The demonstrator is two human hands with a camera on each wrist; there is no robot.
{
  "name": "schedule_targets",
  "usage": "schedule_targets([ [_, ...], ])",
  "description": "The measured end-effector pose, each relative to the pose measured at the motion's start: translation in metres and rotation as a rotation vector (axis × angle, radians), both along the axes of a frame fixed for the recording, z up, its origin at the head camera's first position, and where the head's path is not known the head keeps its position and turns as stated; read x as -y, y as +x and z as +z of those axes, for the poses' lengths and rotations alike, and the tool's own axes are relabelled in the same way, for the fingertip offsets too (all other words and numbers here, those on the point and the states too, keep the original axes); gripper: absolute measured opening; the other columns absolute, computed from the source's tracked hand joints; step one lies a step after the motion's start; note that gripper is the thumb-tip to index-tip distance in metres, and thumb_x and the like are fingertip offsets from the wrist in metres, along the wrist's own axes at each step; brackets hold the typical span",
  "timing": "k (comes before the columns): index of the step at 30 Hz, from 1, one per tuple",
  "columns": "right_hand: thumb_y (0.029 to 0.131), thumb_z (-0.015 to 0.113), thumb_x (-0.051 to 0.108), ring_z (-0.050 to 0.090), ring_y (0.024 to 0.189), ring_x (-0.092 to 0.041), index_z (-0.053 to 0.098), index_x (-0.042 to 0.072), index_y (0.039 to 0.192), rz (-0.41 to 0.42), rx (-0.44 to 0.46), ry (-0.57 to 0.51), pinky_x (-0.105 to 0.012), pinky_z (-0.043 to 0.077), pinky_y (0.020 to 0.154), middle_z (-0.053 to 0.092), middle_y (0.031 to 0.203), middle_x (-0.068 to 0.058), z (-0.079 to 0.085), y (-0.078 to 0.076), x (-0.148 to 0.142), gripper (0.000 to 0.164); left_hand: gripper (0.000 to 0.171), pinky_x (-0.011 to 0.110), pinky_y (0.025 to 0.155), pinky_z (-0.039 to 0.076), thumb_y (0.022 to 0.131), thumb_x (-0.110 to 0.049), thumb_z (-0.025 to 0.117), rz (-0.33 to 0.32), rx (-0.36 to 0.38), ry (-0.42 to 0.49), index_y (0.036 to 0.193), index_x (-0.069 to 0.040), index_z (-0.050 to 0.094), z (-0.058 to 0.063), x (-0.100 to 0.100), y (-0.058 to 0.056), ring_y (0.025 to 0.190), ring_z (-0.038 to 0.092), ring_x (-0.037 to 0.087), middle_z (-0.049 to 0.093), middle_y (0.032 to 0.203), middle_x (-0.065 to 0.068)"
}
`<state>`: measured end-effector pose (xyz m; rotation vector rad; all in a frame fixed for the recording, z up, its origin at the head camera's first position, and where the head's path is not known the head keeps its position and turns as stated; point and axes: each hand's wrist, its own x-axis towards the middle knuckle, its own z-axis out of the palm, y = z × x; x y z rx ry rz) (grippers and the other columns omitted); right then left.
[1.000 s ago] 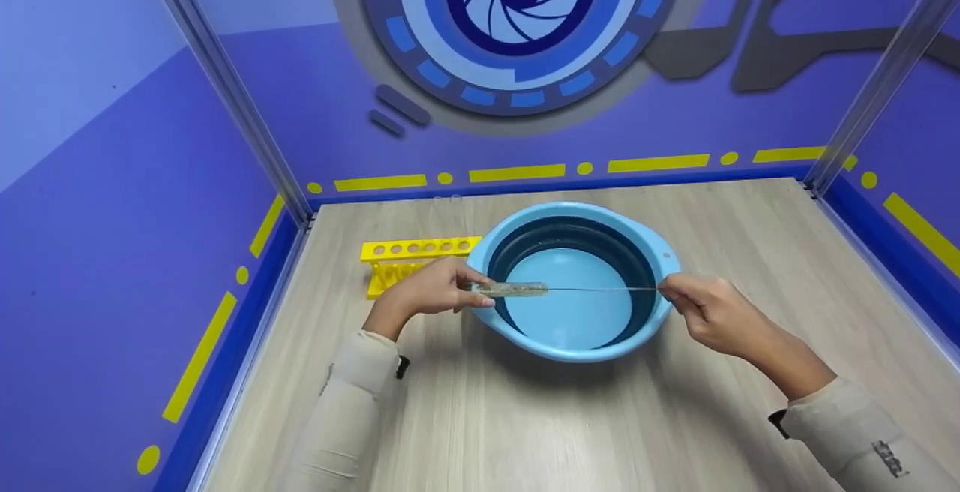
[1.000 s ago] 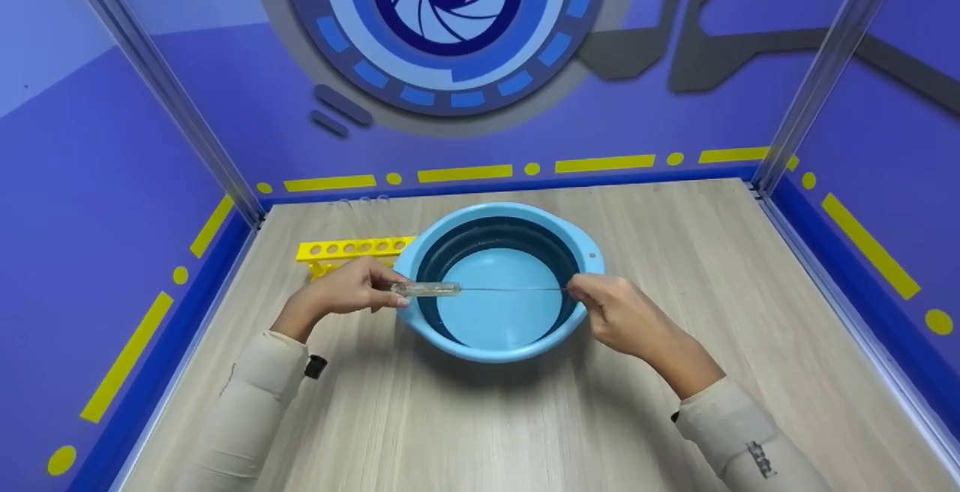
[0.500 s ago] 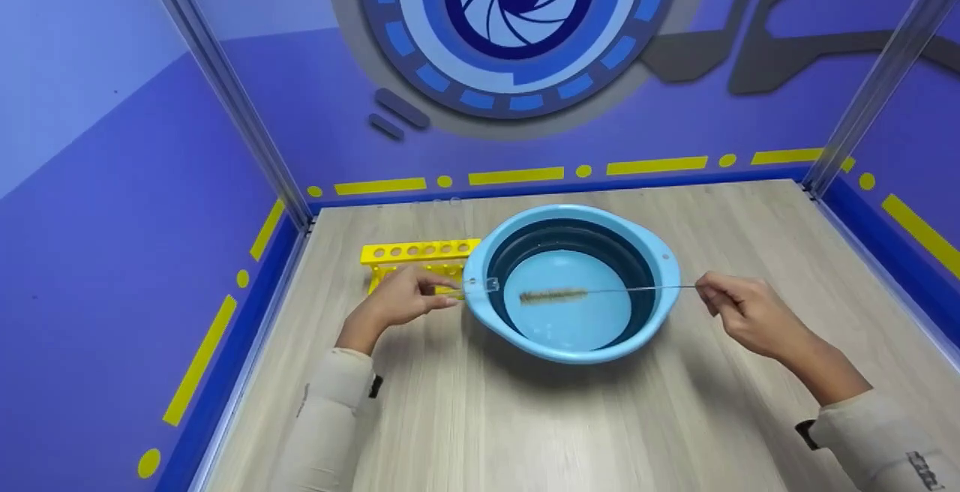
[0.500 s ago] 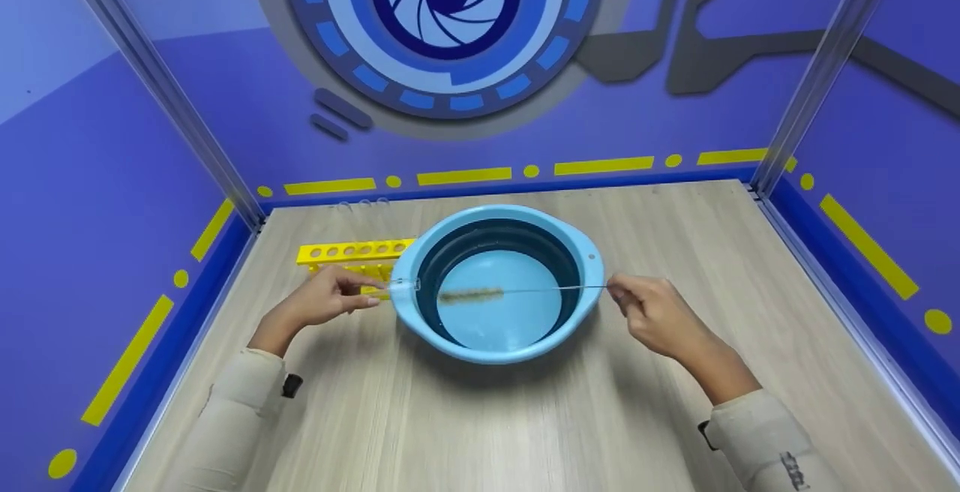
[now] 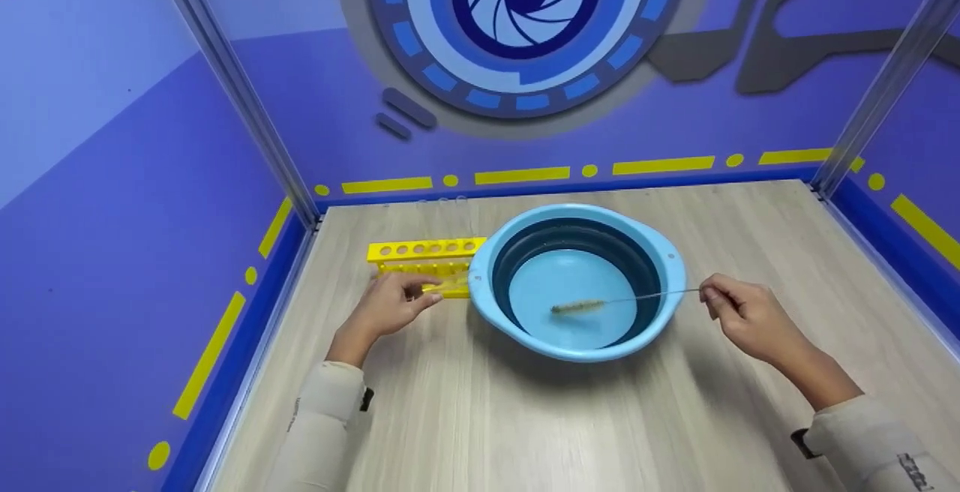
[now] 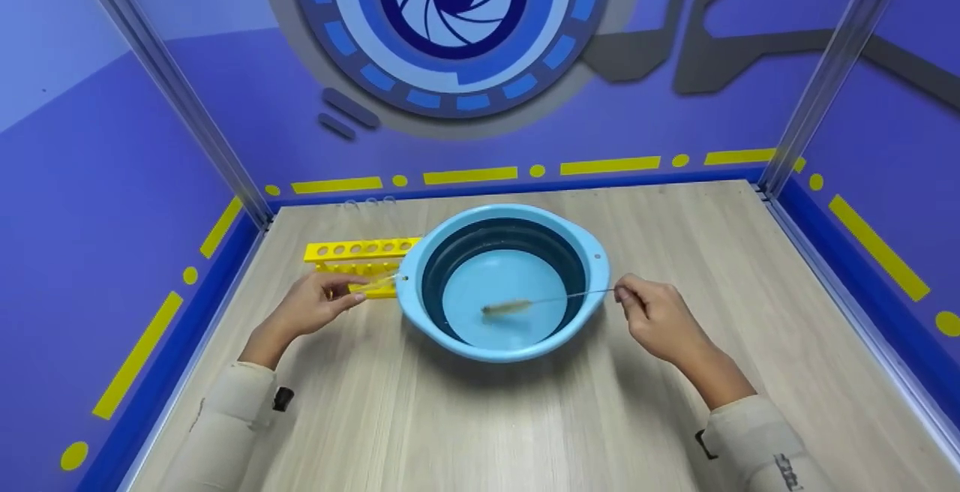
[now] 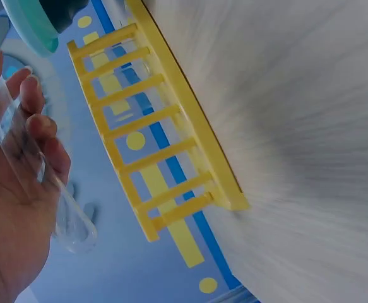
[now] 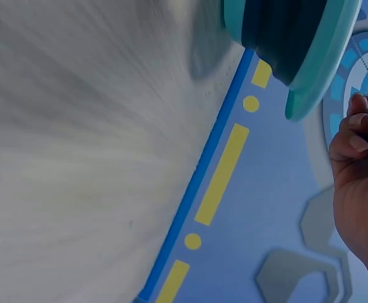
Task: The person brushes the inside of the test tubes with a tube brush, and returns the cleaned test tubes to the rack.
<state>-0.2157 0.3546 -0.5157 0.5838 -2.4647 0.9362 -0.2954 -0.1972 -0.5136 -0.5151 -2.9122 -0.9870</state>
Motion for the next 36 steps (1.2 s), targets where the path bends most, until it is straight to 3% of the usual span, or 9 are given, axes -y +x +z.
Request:
schedule_targets([
  [3, 0.103, 0.059, -0.008, 0.052, 0.063, 0.000, 0.069, 0.013, 0.092, -0.012, 0.018, -0.033, -0.016, 0.044, 0.058, 0.060, 0.072, 0.008, -0.003, 0.002, 0.007, 0.026, 0.033, 0.044, 0.087, 0.055, 0.101, -0.035, 0.076, -0.001, -0.064, 0.064, 0.127, -0.015, 0.079, -0.001, 0.004, -0.002, 0.094, 0.065, 0.017, 0.076, 0.102, 0.000],
  [5, 0.103, 0.059, -0.007, 0.051, 0.063, 0.000, 0.069, 0.012, 0.092, -0.024, 0.018, -0.033, -0.016, 0.043, 0.057, 0.060, 0.072, 0.008, -0.004, 0.004, 0.012, 0.024, 0.031, 0.046, 0.095, 0.052, 0.102, -0.032, 0.075, 0.006, -0.119, 0.124, 0.125, -0.014, 0.079, 0.001, 0.005, -0.005, 0.103, 0.064, 0.021, 0.074, 0.108, 0.003],
  [8, 0.102, 0.060, -0.008, 0.050, 0.062, 0.000, 0.069, 0.009, 0.092, -0.043, 0.005, -0.027, -0.016, 0.042, 0.056, 0.060, 0.073, 0.007, -0.005, 0.006, 0.019, 0.022, 0.029, 0.041, 0.094, 0.047, 0.103, -0.029, 0.073, 0.041, -0.191, 0.271, 0.126, -0.012, 0.079, 0.006, 0.003, -0.011, 0.104, 0.058, 0.023, 0.070, 0.111, 0.008],
  [10, 0.101, 0.060, -0.009, 0.051, 0.064, 0.001, 0.070, 0.006, 0.093, -0.050, -0.015, -0.028, -0.015, 0.043, 0.057, 0.062, 0.074, 0.006, -0.004, 0.005, 0.025, 0.019, 0.027, 0.035, 0.089, 0.045, 0.102, -0.023, 0.074, 0.087, -0.251, 0.397, 0.125, -0.010, 0.078, 0.010, 0.001, -0.016, 0.100, 0.056, 0.023, 0.067, 0.108, 0.011],
  [14, 0.098, 0.063, -0.010, 0.051, 0.066, 0.001, 0.071, 0.003, 0.095, -0.050, -0.084, -0.031, -0.012, 0.044, 0.060, 0.063, 0.074, 0.003, -0.002, -0.002, 0.038, 0.016, 0.014, 0.026, 0.090, 0.048, 0.102, -0.013, 0.073, 0.215, -0.375, 0.626, 0.110, -0.003, 0.078, 0.016, -0.007, -0.027, 0.109, 0.065, 0.023, 0.073, 0.118, 0.015],
  [17, 0.097, 0.064, -0.011, 0.051, 0.066, 0.001, 0.071, 0.001, 0.094, -0.034, -0.136, -0.019, -0.012, 0.043, 0.061, 0.062, 0.074, 0.004, 0.000, -0.007, 0.048, 0.014, 0.011, 0.022, 0.096, 0.050, 0.103, -0.012, 0.071, 0.290, -0.390, 0.715, 0.110, -0.005, 0.077, 0.016, -0.012, -0.035, 0.116, 0.067, 0.021, 0.075, 0.127, 0.013],
  [22, 0.097, 0.065, -0.011, 0.053, 0.068, 0.001, 0.071, 0.001, 0.096, -0.009, -0.174, 0.017, -0.012, 0.045, 0.063, 0.064, 0.076, 0.001, -0.001, -0.010, 0.058, 0.014, 0.026, 0.026, 0.098, 0.054, 0.105, -0.016, 0.069, 0.318, -0.320, 0.702, 0.130, -0.011, 0.075, 0.006, -0.015, -0.048, 0.110, 0.066, 0.018, 0.076, 0.123, 0.012],
  [29, 0.096, 0.065, -0.012, 0.052, 0.065, 0.002, 0.072, 0.003, 0.097, -0.005, -0.180, -0.013, -0.012, 0.045, 0.060, 0.065, 0.074, 0.000, -0.002, -0.010, 0.059, 0.016, 0.014, 0.041, 0.104, 0.054, 0.106, -0.020, 0.069, 0.301, -0.282, 0.632, 0.111, -0.008, 0.074, 0.001, -0.014, -0.064, 0.120, 0.067, 0.026, 0.073, 0.137, 0.010],
  [36, 0.096, 0.064, -0.011, 0.048, 0.061, 0.002, 0.070, -0.001, 0.093, -0.039, -0.222, -0.038, -0.012, 0.041, 0.056, 0.061, 0.070, 0.000, -0.002, -0.012, 0.070, 0.013, 0.025, 0.037, 0.093, 0.056, 0.105, -0.021, 0.071, 0.314, -0.279, 0.527, 0.127, -0.010, 0.076, -0.002, -0.009, -0.075, 0.104, 0.067, 0.024, 0.074, 0.119, 0.012],
])
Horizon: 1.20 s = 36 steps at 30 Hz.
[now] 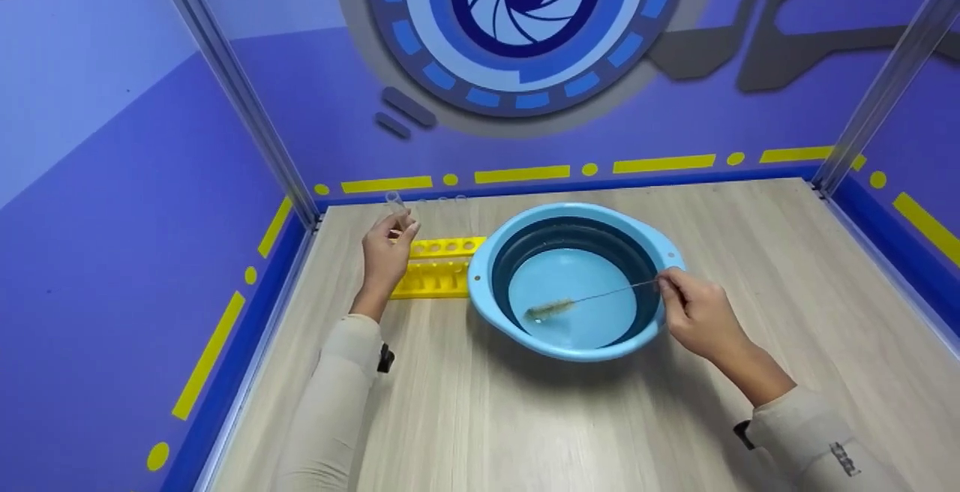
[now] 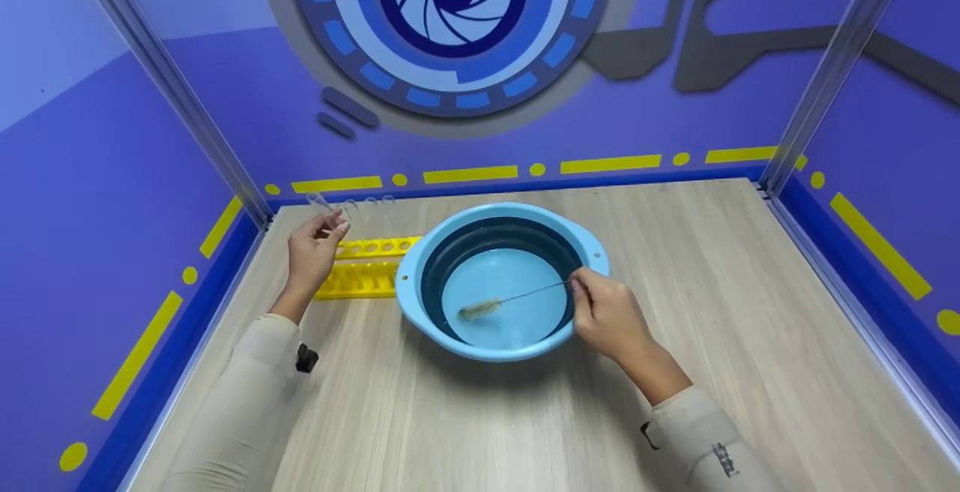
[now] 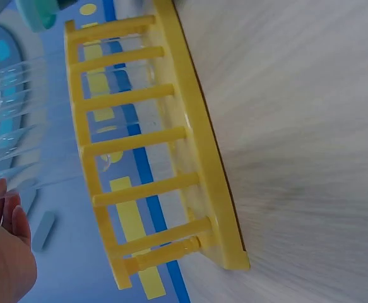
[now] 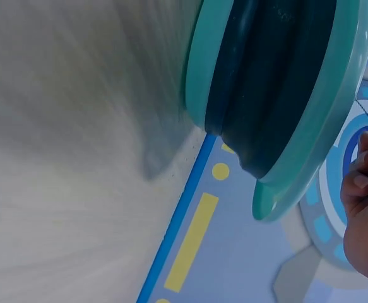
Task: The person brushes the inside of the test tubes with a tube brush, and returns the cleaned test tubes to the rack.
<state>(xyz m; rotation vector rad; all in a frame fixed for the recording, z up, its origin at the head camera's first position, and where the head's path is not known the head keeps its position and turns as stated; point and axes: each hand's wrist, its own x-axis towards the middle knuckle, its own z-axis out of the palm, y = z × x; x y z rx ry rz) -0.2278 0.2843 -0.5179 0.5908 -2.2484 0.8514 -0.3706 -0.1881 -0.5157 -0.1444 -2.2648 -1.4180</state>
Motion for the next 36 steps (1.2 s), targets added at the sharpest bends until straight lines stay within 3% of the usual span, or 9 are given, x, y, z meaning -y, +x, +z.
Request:
schedule_targets([
  [6, 0.099, 0.061, -0.006, 0.042, 0.055, 0.000, 0.067, 0.001, 0.086, -0.110, 0.024, -0.118, -0.016, 0.035, 0.051, 0.049, 0.062, 0.003, -0.004, -0.006, 0.013, 0.016, 0.029, 0.042, 0.096, 0.056, 0.105, -0.018, 0.070, 0.022, -0.004, -0.029, 0.130, -0.005, 0.073, -0.013, 0.001, -0.006, 0.106, 0.068, 0.028, 0.075, 0.111, 0.014],
  [12, 0.103, 0.059, 0.001, 0.045, 0.057, -0.005, 0.067, 0.001, 0.087, -0.210, 0.141, -0.221, -0.017, 0.036, 0.053, 0.055, 0.065, -0.004, -0.010, -0.013, 0.025, 0.018, 0.038, 0.047, 0.108, 0.055, 0.108, -0.019, 0.065, 0.002, 0.084, -0.042, 0.143, -0.004, 0.064, -0.031, 0.001, -0.007, 0.116, 0.067, 0.029, 0.072, 0.116, 0.014],
  [17, 0.104, 0.060, 0.001, 0.050, 0.061, -0.006, 0.070, -0.001, 0.094, -0.211, 0.146, -0.235, -0.014, 0.039, 0.056, 0.063, 0.071, -0.009, -0.014, -0.015, 0.028, 0.015, 0.041, 0.049, 0.107, 0.055, 0.109, -0.018, 0.062, -0.041, 0.115, -0.074, 0.147, -0.002, 0.060, -0.038, -0.002, -0.012, 0.116, 0.065, 0.030, 0.070, 0.119, 0.016],
  [26, 0.108, 0.057, 0.005, 0.056, 0.072, -0.009, 0.072, -0.003, 0.111, -0.176, 0.186, -0.253, -0.010, 0.044, 0.064, 0.074, 0.088, -0.014, -0.019, -0.020, 0.030, 0.017, 0.036, 0.046, 0.108, 0.054, 0.110, -0.020, 0.062, -0.035, 0.140, -0.110, 0.141, -0.003, 0.065, -0.042, 0.003, -0.016, 0.116, 0.064, 0.029, 0.068, 0.124, 0.015],
  [30, 0.111, 0.053, 0.011, 0.057, 0.077, -0.013, 0.071, -0.003, 0.112, -0.188, 0.280, -0.268, -0.013, 0.045, 0.069, 0.072, 0.092, -0.014, -0.014, -0.023, 0.029, 0.022, 0.032, 0.045, 0.106, 0.054, 0.108, -0.018, 0.065, -0.031, 0.129, -0.089, 0.135, -0.003, 0.069, -0.041, 0.004, -0.018, 0.113, 0.064, 0.029, 0.070, 0.120, 0.016],
  [36, 0.114, 0.047, 0.019, 0.056, 0.080, -0.017, 0.068, 0.000, 0.114, -0.185, 0.462, -0.305, -0.021, 0.045, 0.069, 0.064, 0.091, -0.014, -0.007, -0.027, 0.023, 0.028, 0.031, 0.039, 0.102, 0.054, 0.105, -0.022, 0.070, -0.025, 0.203, -0.066, 0.133, -0.009, 0.073, -0.041, 0.002, -0.018, 0.109, 0.064, 0.025, 0.072, 0.119, 0.012],
])
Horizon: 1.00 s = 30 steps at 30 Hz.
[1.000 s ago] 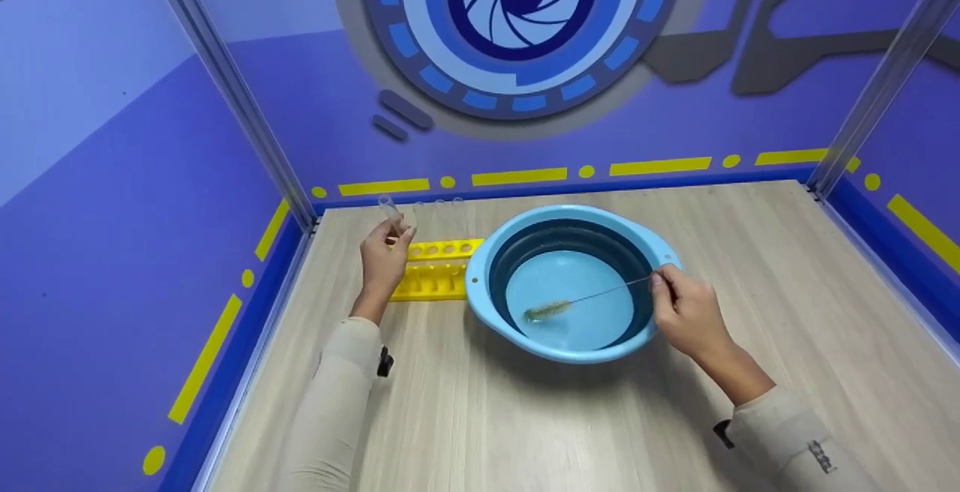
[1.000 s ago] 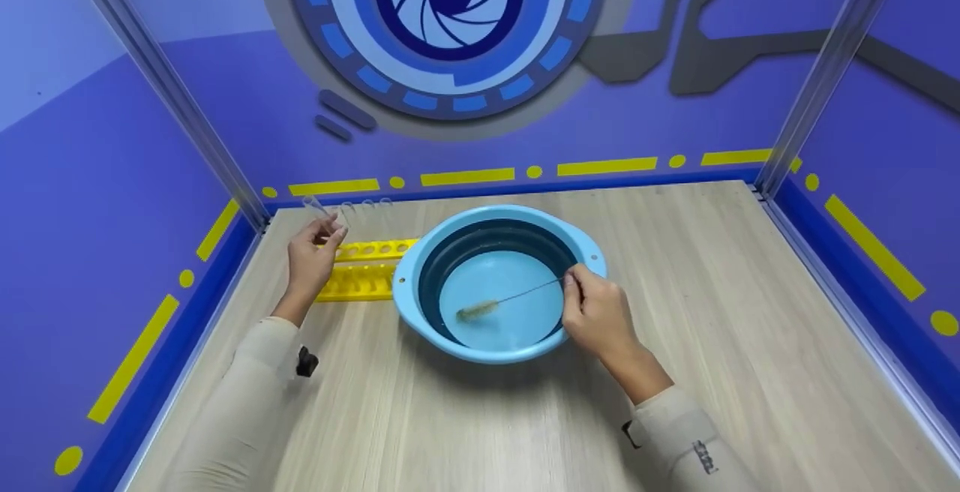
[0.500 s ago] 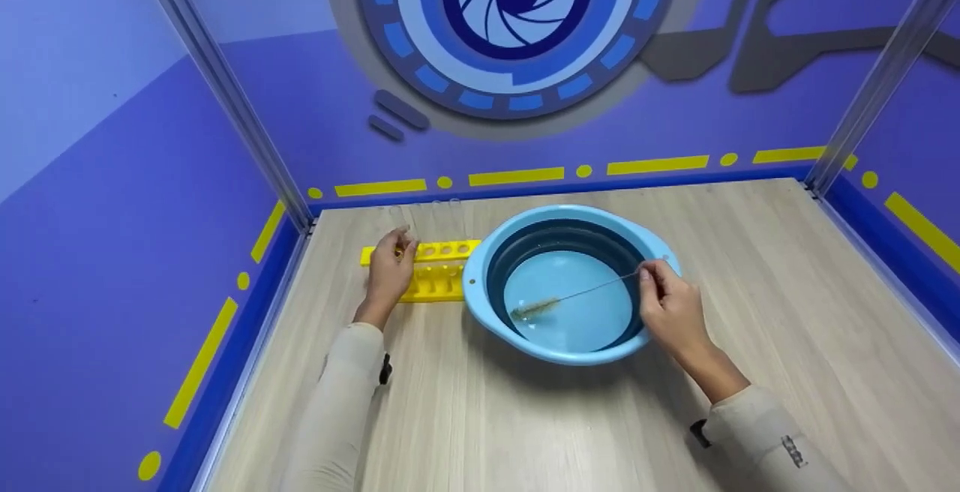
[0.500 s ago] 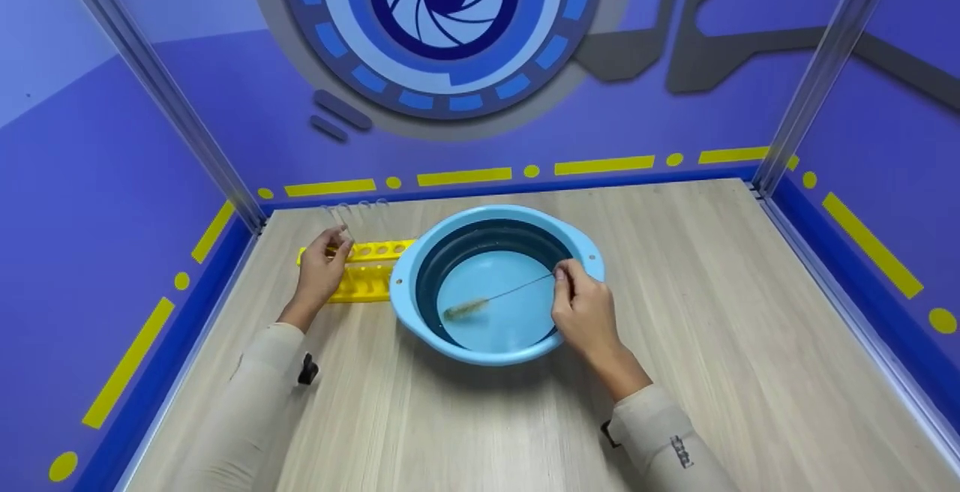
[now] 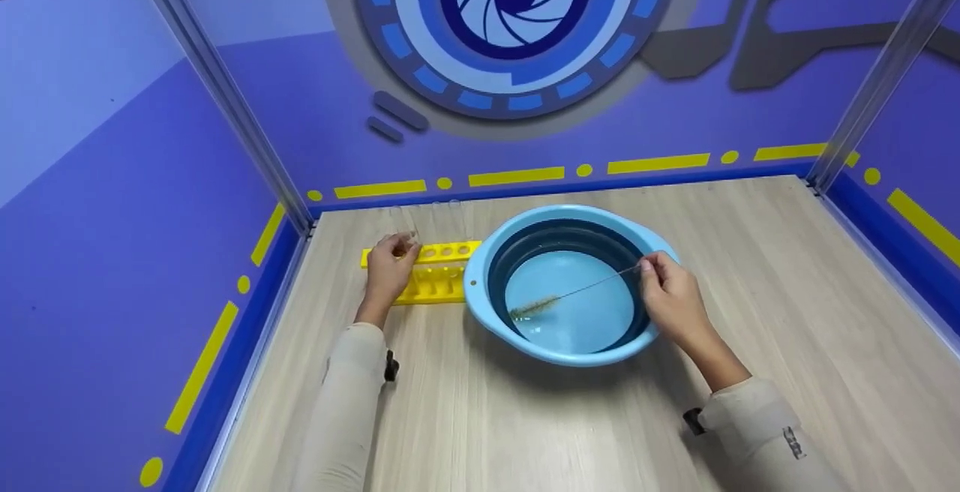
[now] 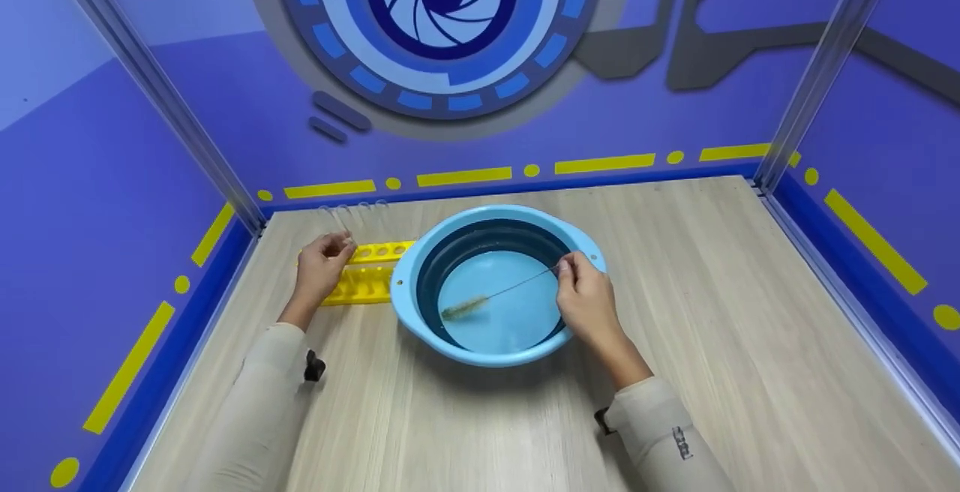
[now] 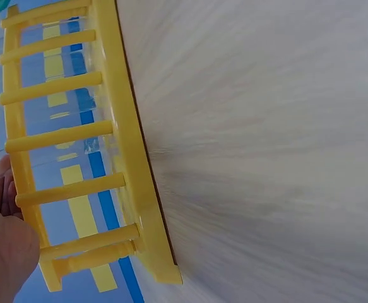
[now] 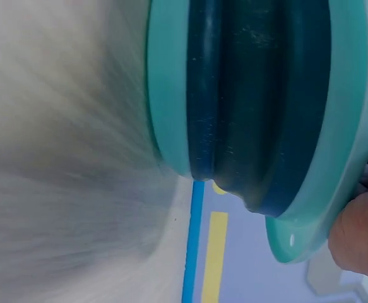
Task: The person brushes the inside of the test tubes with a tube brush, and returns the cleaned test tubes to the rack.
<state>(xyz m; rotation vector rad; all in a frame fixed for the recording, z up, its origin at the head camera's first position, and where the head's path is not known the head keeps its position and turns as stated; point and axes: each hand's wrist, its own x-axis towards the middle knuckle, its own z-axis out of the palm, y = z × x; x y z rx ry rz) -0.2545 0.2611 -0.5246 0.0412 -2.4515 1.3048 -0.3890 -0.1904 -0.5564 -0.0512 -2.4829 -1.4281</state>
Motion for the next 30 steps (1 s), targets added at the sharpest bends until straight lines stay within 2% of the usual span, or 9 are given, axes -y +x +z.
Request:
schedule_targets([
  [6, 0.113, 0.045, 0.016, 0.056, 0.082, -0.020, 0.068, 0.001, 0.114, -0.009, 0.033, 0.011, -0.022, 0.045, 0.071, 0.066, 0.094, -0.015, 0.0006, -0.0027, 0.0016, 0.028, 0.030, 0.037, 0.102, 0.053, 0.104, -0.022, 0.071, 0.004, 0.047, 0.006, 0.133, -0.012, 0.075, 0.0002, -0.0034, 0.0004, 0.109, 0.062, 0.024, 0.073, 0.122, 0.011],
  [16, 0.111, 0.047, 0.012, 0.056, 0.079, -0.023, 0.069, 0.001, 0.112, -0.039, 0.014, 0.064, -0.025, 0.043, 0.069, 0.066, 0.091, -0.015, -0.0020, -0.0051, 0.0069, 0.024, 0.031, 0.037, 0.102, 0.051, 0.105, -0.021, 0.070, 0.006, 0.068, -0.022, 0.135, -0.015, 0.074, 0.0041, -0.0047, 0.0004, 0.109, 0.059, 0.024, 0.070, 0.118, 0.011],
  [22, 0.111, 0.048, 0.011, 0.055, 0.079, -0.022, 0.069, 0.002, 0.110, -0.046, 0.005, 0.058, -0.025, 0.042, 0.067, 0.066, 0.090, -0.016, -0.0010, -0.0049, 0.0079, 0.024, 0.031, 0.039, 0.104, 0.052, 0.104, -0.022, 0.071, 0.008, 0.064, -0.002, 0.135, -0.015, 0.074, 0.0071, -0.0033, 0.0011, 0.110, 0.060, 0.025, 0.071, 0.119, 0.011],
  [30, 0.111, 0.049, 0.011, 0.057, 0.080, -0.022, 0.070, 0.002, 0.110, -0.051, 0.005, 0.077, -0.025, 0.043, 0.069, 0.069, 0.092, -0.016, -0.0029, -0.0047, 0.0064, 0.023, 0.030, 0.038, 0.103, 0.052, 0.104, -0.022, 0.073, 0.015, 0.071, 0.018, 0.133, -0.016, 0.075, 0.0011, -0.0034, 0.0037, 0.110, 0.061, 0.024, 0.072, 0.122, 0.010],
])
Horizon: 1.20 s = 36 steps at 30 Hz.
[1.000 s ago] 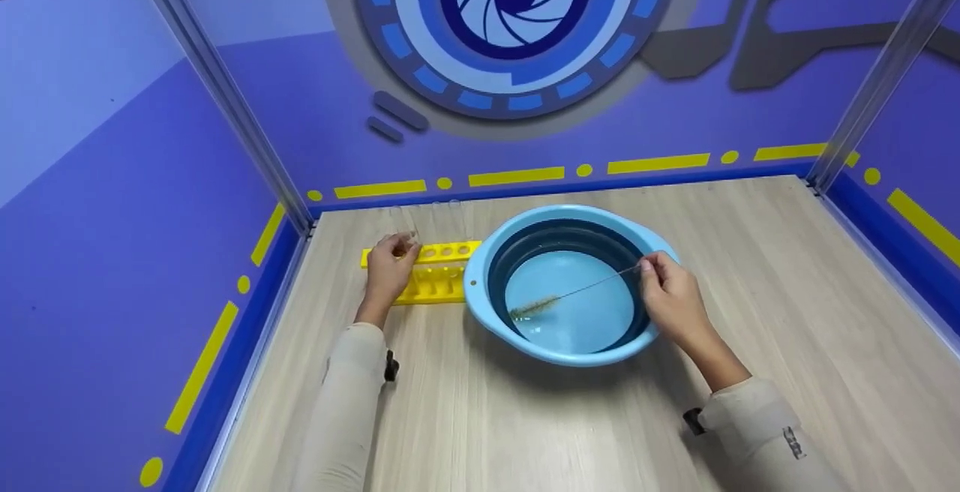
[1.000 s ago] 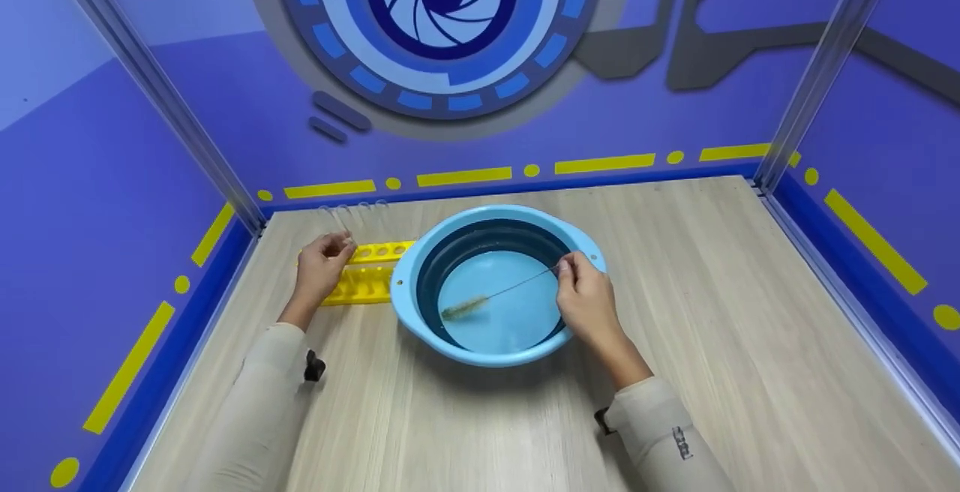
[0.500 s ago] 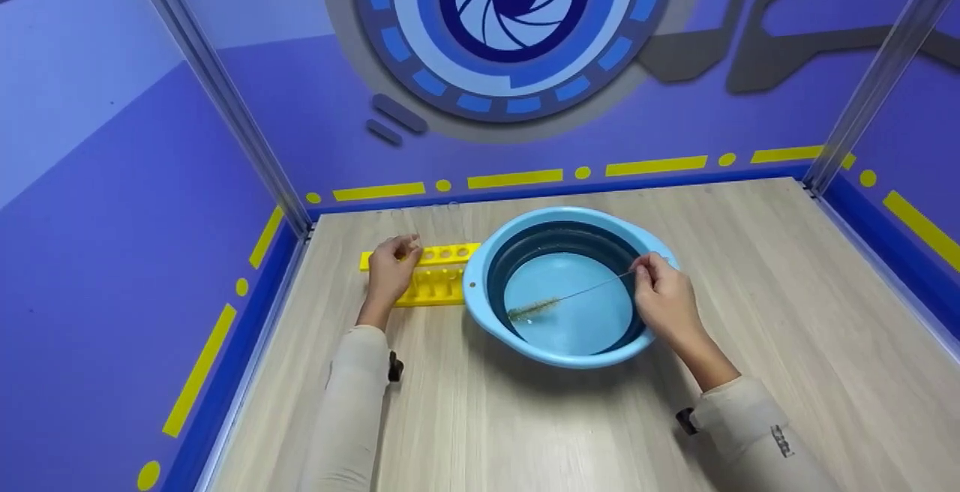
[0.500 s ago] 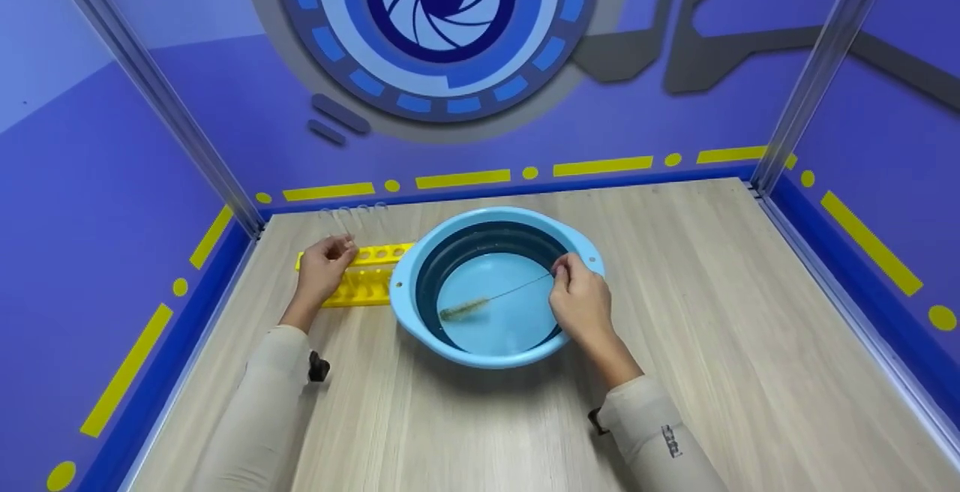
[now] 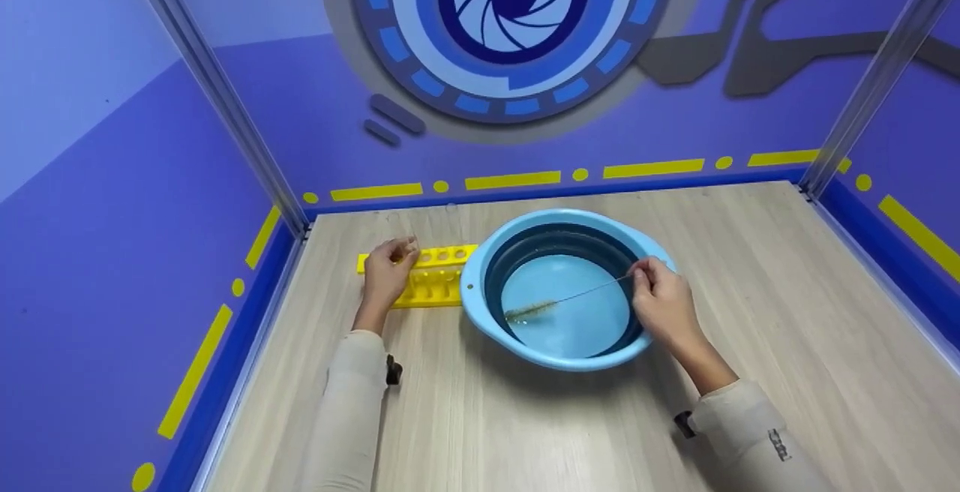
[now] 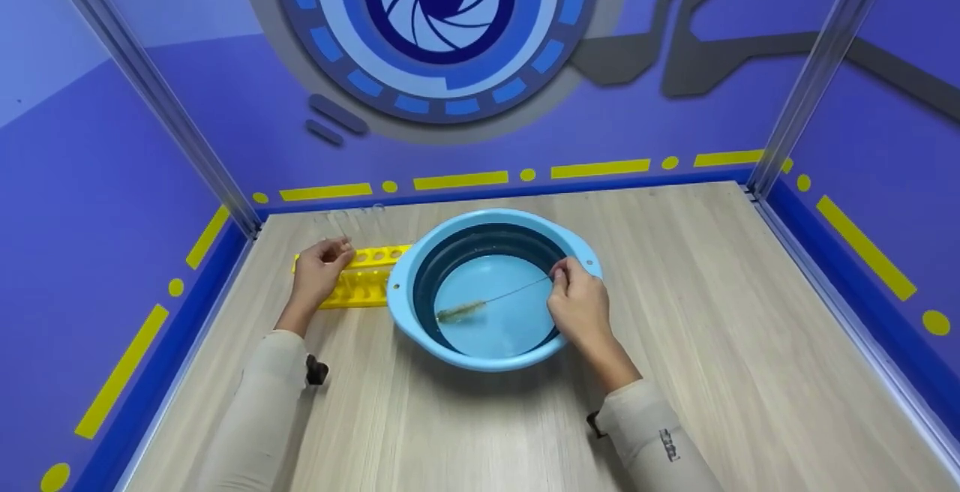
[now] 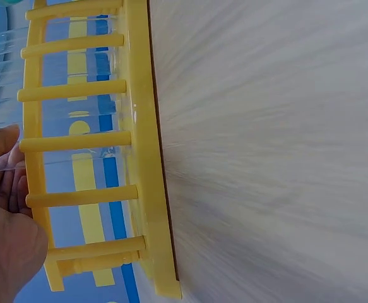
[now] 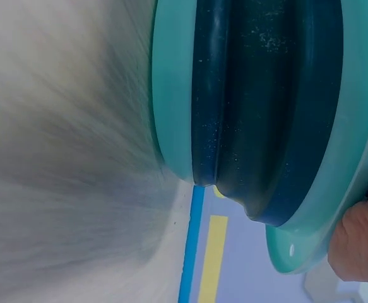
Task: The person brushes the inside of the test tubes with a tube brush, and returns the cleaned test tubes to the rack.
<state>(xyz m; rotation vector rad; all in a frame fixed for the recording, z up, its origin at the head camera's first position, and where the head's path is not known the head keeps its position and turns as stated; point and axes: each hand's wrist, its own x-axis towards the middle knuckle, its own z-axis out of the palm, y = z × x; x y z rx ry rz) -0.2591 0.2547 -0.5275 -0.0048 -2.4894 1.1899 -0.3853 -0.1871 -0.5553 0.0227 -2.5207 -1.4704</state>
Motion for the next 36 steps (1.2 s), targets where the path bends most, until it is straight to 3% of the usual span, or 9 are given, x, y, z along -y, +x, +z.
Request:
schedule_targets([
  [16, 0.111, 0.050, 0.013, 0.061, 0.085, -0.025, 0.069, 0.001, 0.110, -0.030, 0.019, 0.002, -0.025, 0.046, 0.072, 0.072, 0.099, -0.018, -0.0020, 0.0005, 0.0019, 0.023, 0.027, 0.037, 0.101, 0.051, 0.103, -0.022, 0.074, -0.002, 0.026, 0.014, 0.129, -0.016, 0.076, 0.0042, -0.0006, -0.0030, 0.109, 0.061, 0.024, 0.074, 0.118, 0.008],
  [36, 0.110, 0.052, 0.010, 0.059, 0.083, -0.024, 0.071, 0.000, 0.110, -0.038, 0.008, -0.051, -0.022, 0.045, 0.070, 0.073, 0.098, -0.020, -0.0029, 0.0031, 0.0031, 0.022, 0.030, 0.042, 0.112, 0.053, 0.102, -0.021, 0.073, 0.025, 0.025, 0.017, 0.132, -0.015, 0.075, 0.0042, -0.0038, -0.0003, 0.118, 0.063, 0.026, 0.073, 0.131, 0.009],
])
